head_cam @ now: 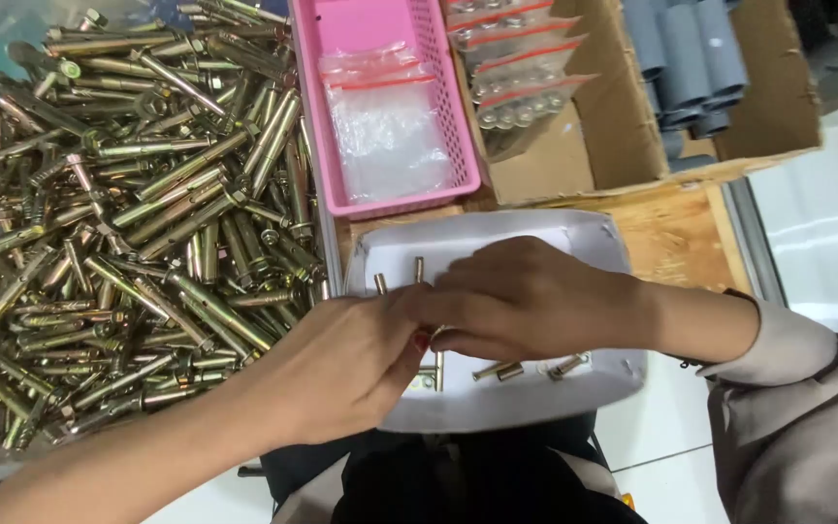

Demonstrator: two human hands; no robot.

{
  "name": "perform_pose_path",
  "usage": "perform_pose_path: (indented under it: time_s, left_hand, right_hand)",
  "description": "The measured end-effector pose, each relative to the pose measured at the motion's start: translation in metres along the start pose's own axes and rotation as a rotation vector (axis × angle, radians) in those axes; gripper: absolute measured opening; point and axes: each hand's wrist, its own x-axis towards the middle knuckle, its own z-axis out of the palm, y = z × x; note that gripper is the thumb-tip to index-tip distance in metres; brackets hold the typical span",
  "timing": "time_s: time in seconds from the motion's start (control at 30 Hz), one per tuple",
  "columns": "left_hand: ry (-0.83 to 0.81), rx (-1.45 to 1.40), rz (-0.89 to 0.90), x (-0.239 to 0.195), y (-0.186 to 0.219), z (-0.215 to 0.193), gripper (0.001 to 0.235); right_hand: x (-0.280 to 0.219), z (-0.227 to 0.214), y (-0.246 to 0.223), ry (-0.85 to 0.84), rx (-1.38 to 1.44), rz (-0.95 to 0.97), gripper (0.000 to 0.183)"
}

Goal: Assembling bolts by adding washers and nuts manually.

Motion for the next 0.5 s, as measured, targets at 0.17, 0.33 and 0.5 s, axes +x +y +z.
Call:
perform_pose_path:
  time_s: [0.17,0.33,0.5]
  left_hand:
    - [-0.029,0.054,-0.209,-0.011,0.009,0.011,0.015]
    - [0.2,0.013,-0.076,-0.032,0.007,0.042,0.007]
    - [0.594,-0.154,0.09,-0.041,-0.001,0.095,0.027]
  right_hand:
    - [-0.006,-0.01,-0.024,-0.134,0.043,0.178,0.055]
    - [-0.035,-0.004,-0.058,-0.02,-0.105,0.322,0.094]
    - [-0.064,0.038,-0.107,0.068,-0.293,0.558,0.062]
